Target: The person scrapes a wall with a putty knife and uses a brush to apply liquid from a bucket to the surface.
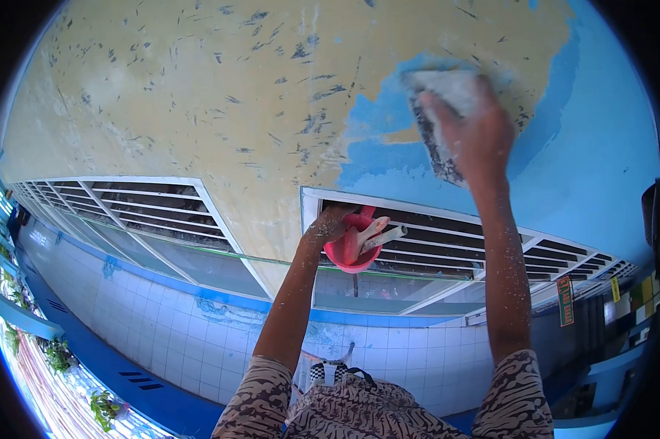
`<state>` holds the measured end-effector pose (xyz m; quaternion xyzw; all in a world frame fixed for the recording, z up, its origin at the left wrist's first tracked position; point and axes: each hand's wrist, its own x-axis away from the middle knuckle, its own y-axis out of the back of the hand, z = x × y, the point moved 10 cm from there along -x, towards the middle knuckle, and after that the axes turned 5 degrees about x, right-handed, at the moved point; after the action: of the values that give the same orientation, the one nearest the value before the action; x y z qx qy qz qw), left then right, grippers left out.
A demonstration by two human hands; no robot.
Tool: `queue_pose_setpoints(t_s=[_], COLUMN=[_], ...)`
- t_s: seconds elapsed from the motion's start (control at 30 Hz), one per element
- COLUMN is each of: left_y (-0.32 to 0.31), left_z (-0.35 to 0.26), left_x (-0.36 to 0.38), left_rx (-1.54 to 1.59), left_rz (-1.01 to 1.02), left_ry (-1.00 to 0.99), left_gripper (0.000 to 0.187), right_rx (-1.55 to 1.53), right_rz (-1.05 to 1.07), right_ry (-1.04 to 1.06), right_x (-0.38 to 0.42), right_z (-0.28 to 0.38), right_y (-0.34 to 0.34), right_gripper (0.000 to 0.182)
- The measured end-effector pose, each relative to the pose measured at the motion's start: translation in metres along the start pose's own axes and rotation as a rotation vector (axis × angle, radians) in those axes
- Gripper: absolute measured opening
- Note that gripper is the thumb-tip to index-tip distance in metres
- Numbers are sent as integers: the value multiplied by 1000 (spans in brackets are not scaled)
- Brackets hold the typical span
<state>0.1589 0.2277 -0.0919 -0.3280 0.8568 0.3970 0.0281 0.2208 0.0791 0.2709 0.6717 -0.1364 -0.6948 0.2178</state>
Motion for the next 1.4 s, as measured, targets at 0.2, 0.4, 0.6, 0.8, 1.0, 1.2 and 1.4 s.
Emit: queue_pose_setpoints(t_s=[0.2, 0.4, 0.6, 0.8, 1.0, 1.2, 1.4], left_y=[4, 1, -3, -3, -10, -12, -2], left_z=[-6, -4, 5, 4, 15, 18, 0], left_x=[2, 0, -1, 0, -2, -2, 0], left_rx=[146, -37, -67, -5, 15, 21, 34], left_rz=[14, 12, -16, -5, 27, 35, 27], left_ry=[80, -3, -31, -8, 27, 33, -6], left_gripper=[59, 57, 59, 58, 58, 56, 55], right_rx=[259, 106, -51, 304, -136, 8, 263], right_rz=[138, -22, 29, 182, -94, 87, 21], right_ry=[-27, -250, -72, -118, -122, -25, -113], right_x=[14, 9, 11, 34, 24, 11, 15], right_z=[4, -25, -12, -24, -29, -23, -28], right_y=[-16, 16, 12, -9, 8, 6, 13], right_gripper=[45, 48, 45, 37, 37, 38, 47])
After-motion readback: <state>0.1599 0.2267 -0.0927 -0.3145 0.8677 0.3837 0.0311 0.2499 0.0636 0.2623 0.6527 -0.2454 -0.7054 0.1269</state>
